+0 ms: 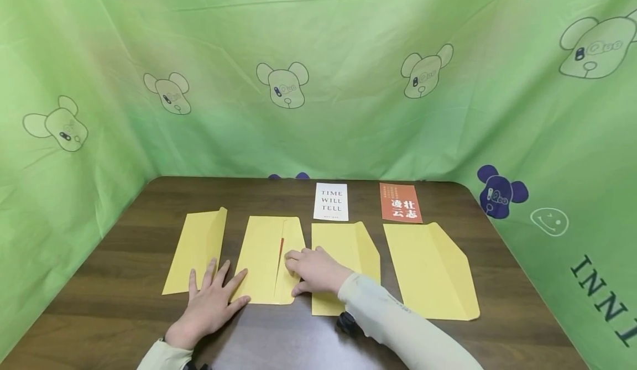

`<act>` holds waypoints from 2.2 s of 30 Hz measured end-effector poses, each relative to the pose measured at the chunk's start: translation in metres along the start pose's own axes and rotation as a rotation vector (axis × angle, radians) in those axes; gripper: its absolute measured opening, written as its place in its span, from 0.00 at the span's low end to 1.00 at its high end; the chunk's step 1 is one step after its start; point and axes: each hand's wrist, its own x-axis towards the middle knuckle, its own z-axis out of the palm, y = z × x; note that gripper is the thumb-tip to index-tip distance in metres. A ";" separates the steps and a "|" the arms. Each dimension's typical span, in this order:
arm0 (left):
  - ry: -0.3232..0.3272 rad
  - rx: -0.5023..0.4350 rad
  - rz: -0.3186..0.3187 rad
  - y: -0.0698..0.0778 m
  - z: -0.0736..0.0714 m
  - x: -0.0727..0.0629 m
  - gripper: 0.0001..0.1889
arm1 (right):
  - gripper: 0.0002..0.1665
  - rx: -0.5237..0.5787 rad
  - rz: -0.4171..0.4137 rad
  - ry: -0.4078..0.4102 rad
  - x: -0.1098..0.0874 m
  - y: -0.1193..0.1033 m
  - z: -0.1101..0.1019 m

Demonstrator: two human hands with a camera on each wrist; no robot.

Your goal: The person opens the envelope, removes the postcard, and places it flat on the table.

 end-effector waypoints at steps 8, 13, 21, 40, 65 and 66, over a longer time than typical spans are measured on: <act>-0.009 -0.001 -0.003 0.000 0.001 0.000 0.31 | 0.40 0.010 0.053 -0.111 0.006 -0.003 -0.004; -0.004 -0.003 0.003 -0.001 0.001 0.000 0.31 | 0.43 -0.031 0.049 -0.152 0.008 -0.004 -0.006; 0.024 -0.007 0.016 -0.001 0.003 0.000 0.30 | 0.42 -0.032 0.049 -0.142 0.009 -0.006 -0.007; 0.016 0.006 0.013 -0.001 0.004 -0.002 0.30 | 0.38 -0.027 0.038 -0.086 0.006 -0.009 -0.005; 0.000 -0.006 0.037 0.004 0.012 -0.003 0.30 | 0.31 -0.021 0.008 -0.055 -0.008 -0.011 -0.001; 0.003 -0.001 0.033 0.004 0.012 -0.003 0.30 | 0.31 -0.027 -0.001 -0.047 -0.007 -0.010 -0.002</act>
